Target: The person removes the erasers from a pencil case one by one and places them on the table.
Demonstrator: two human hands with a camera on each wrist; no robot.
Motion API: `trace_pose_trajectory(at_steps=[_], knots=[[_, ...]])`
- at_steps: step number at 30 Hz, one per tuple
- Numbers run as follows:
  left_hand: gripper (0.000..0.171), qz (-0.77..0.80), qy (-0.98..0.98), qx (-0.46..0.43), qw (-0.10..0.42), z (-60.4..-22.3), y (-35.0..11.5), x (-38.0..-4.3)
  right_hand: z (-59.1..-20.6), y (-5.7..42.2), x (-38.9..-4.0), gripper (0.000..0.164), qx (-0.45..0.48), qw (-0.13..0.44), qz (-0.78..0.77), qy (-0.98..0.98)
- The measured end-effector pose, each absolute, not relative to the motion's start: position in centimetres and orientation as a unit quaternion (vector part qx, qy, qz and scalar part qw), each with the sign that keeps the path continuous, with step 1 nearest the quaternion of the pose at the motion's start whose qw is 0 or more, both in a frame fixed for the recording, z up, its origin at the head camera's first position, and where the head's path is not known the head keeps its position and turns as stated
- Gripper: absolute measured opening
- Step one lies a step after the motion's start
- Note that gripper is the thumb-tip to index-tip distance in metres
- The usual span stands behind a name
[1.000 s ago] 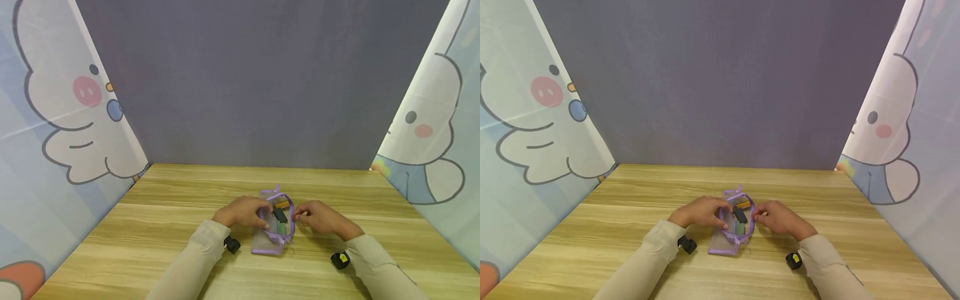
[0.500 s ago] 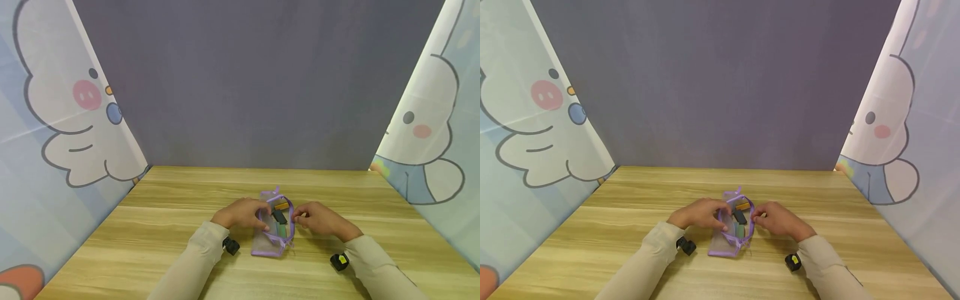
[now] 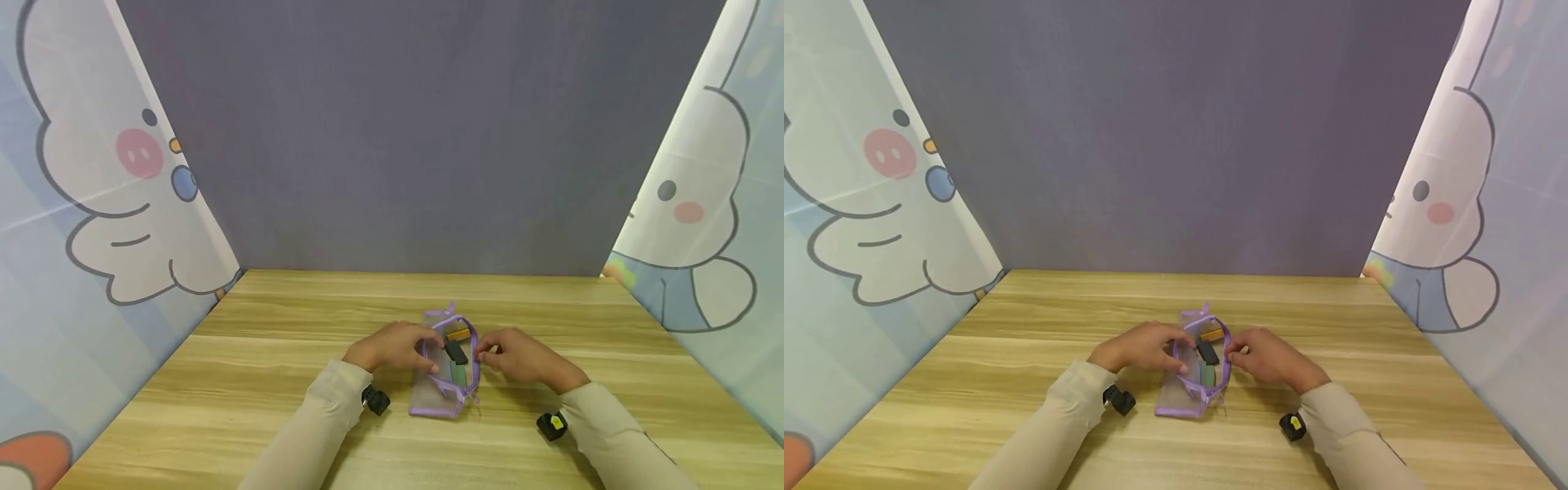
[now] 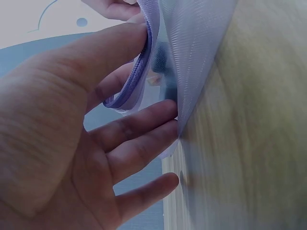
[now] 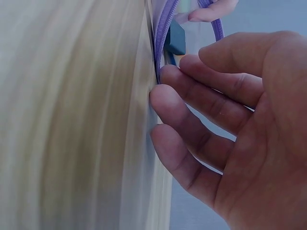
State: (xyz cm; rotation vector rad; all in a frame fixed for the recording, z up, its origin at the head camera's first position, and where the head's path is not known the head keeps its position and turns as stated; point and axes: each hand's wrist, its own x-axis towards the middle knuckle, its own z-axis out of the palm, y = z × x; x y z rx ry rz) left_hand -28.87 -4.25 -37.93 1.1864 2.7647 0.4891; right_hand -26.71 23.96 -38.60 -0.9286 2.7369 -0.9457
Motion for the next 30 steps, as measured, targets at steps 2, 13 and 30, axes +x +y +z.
trace_pose_trajectory(at_steps=[2, 13, 30], knots=[[0.044, 0.162, 0.905, 0.391, 0.047, -37.9, -4.3, -28.8, -38.6, 23.9, -26.7, 0.012, -0.305, 0.049, -0.31, 0.899], [0.046, 0.17, 0.902, 0.394, 0.051, -37.8, -4.4, -28.7, -38.5, 23.6, -26.6, 0.011, -0.317, 0.038, -0.309, 0.896], [0.042, 0.155, 0.905, 0.392, 0.052, -37.6, -4.1, -28.7, -38.1, 22.4, -26.1, 0.014, -0.346, 0.028, -0.32, 0.882]])
